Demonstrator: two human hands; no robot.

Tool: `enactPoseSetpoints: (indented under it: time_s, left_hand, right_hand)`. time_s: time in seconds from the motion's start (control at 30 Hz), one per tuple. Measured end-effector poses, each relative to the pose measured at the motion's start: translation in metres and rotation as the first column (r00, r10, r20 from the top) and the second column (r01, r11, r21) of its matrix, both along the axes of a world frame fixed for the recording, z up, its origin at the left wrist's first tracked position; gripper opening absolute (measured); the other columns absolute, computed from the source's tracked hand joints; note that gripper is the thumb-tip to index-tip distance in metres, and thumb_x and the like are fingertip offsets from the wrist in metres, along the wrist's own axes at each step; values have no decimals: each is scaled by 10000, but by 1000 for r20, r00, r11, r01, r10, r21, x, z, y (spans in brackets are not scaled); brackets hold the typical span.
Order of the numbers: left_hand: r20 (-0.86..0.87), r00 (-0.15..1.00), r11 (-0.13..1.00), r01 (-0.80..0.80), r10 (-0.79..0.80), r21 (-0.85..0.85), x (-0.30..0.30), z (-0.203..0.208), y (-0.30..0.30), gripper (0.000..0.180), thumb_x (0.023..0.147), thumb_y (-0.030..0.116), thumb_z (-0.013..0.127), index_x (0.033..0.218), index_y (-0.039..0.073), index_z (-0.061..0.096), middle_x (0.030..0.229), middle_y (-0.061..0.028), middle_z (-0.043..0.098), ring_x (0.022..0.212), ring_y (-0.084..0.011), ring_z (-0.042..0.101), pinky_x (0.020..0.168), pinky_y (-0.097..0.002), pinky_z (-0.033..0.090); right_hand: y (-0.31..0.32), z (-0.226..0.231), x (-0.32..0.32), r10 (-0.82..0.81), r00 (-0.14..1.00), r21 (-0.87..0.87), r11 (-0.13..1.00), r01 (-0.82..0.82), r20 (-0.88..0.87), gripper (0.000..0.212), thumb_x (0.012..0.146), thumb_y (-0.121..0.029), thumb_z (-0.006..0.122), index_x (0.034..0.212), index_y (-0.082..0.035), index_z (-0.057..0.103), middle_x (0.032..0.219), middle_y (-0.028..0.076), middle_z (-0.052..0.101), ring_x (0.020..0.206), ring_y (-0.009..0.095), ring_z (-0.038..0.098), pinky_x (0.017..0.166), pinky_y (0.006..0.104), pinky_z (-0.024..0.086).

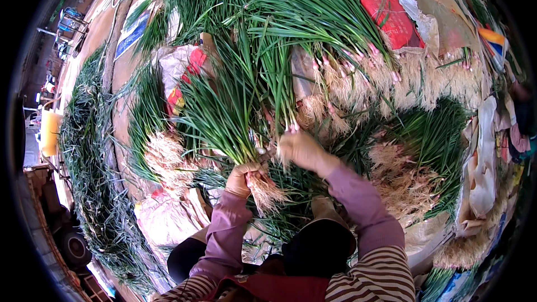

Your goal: The person, using both gloved hands, bundles together scallion-like green vegetables on the floor, securing them with a thin tie and moving the bundles aside one by one.

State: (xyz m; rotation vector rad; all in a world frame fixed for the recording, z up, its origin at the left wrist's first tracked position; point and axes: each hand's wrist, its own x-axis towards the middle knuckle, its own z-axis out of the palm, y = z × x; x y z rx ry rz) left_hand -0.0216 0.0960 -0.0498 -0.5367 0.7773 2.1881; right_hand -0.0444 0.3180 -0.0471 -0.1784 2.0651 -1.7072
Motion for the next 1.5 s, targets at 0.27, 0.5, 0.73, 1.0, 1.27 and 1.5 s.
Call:
enactPoseSetpoints:
  time_s: [0.27,0.5,0.73,1.0,1.27,1.5]
  left_hand:
    - [24,1000,992,-15,18,-123,17,15,29,163,732,24,593,874,-55,586,691,-107,616,598,-189,603,589,-261,506]
    - [90,996,989,22,-9,-148,24,-2,28,160,716,31,591,854,-48,571,671,-98,585,636,-229,593,659,-390,510]
    - [-14,1000,991,-24,22,-132,23,7,38,158,714,19,600,844,-71,597,674,-102,614,589,-181,582,652,-291,495]
    - [-1,998,997,-62,62,38,18,8,43,149,705,-17,596,832,-94,593,750,-120,603,618,-161,563,677,-273,476]
    - [-44,997,993,-64,59,-101,15,15,34,132,713,23,565,814,-59,590,829,-143,619,702,-292,627,680,-454,534]
    - [-1,999,987,-40,40,-155,22,15,45,114,769,44,583,814,-53,621,715,-115,634,628,-168,613,590,-236,498]
  right_hand:
    - [-6,1,19,-332,940,63,943,328,80,290,866,-263,573,866,19,639,687,72,604,623,152,569,591,294,454]
    - [-31,7,32,-250,881,292,877,382,-402,175,807,-185,602,778,-13,612,722,163,614,612,330,583,561,381,471]
    - [43,26,12,272,962,517,820,-245,23,204,803,-254,594,793,-57,645,715,146,623,637,254,607,615,375,473]
    - [89,-3,-150,-115,876,847,225,482,-469,244,855,-236,560,923,-7,608,662,71,586,513,149,534,478,322,441]
    - [32,30,-30,-166,865,490,766,416,-474,160,800,-209,630,884,-73,631,613,48,594,451,127,529,423,268,436]
    - [15,24,38,-196,980,224,955,195,-20,280,838,-289,604,926,-25,639,713,160,609,604,201,583,597,338,455]
